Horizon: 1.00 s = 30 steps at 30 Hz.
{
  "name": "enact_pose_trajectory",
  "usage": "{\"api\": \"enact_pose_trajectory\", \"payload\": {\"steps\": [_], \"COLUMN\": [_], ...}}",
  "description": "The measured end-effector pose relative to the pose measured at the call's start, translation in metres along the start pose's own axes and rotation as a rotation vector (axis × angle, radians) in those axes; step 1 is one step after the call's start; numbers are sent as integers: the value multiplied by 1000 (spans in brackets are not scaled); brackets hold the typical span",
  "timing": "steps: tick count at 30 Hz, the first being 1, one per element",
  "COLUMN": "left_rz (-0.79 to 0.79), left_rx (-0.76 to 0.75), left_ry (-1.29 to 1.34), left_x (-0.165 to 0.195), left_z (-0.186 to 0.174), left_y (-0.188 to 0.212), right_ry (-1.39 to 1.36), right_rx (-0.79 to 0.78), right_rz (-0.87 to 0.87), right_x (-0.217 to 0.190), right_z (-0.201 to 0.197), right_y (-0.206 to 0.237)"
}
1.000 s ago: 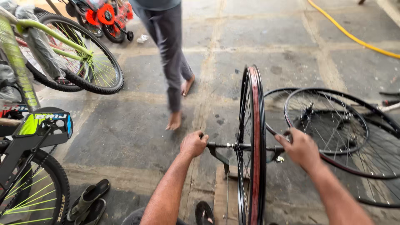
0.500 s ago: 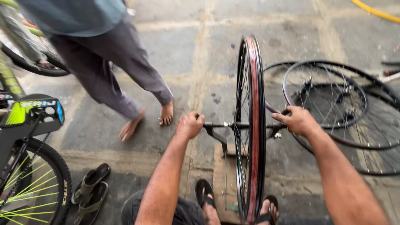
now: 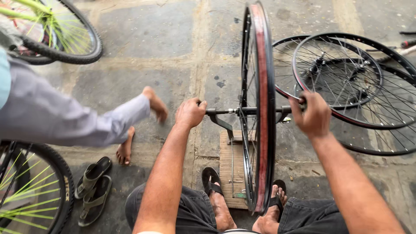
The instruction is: The person sits on the floor in front of a wheel truing stand holding a bicycle wheel. They use a spoke wrench to turn spoke nipples around the rim, spin the wheel to check alignment, and continue adjusting spokes, then hold the wheel at the end.
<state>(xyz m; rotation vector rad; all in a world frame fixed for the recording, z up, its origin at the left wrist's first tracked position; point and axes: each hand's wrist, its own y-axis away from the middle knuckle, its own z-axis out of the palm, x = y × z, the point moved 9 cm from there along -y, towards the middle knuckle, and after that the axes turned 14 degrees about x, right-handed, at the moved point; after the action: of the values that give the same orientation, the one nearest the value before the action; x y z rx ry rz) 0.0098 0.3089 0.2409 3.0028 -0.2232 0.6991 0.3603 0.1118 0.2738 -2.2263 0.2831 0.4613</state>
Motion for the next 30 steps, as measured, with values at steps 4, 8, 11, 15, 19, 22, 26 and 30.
{"api": "enact_pose_trajectory", "payload": {"steps": [4,8,11,15,19,22,26,30], "left_rz": [9,-27,-20,-1,-11,-8,-62,-77], "left_rx": [30,3,18,13,5,20,-3,-3], "left_ry": [-12,10,11,-10,-21,-19,-51,-87], "left_x": [-4,-7,-4,-2,-4,0,2,3], "left_z": [-1,1,-4,-6,-5,-5,-4,-7], "left_y": [-3,3,4,1,2,5,11,16], "right_ry": [-54,-267,-763,-956,-1390,-1183,-1005,-945], "right_rx": [-6,-478,-631,-549,-641,-504,-527,-527], "right_rz": [-70,608,931,950,1044,849,983,844], "right_x": [7,83,78,64,44,57,65,55], "right_z": [-5,22,25,15,21,13,10,-5], "right_y": [17,19,26,27,35,24,32,21]}}
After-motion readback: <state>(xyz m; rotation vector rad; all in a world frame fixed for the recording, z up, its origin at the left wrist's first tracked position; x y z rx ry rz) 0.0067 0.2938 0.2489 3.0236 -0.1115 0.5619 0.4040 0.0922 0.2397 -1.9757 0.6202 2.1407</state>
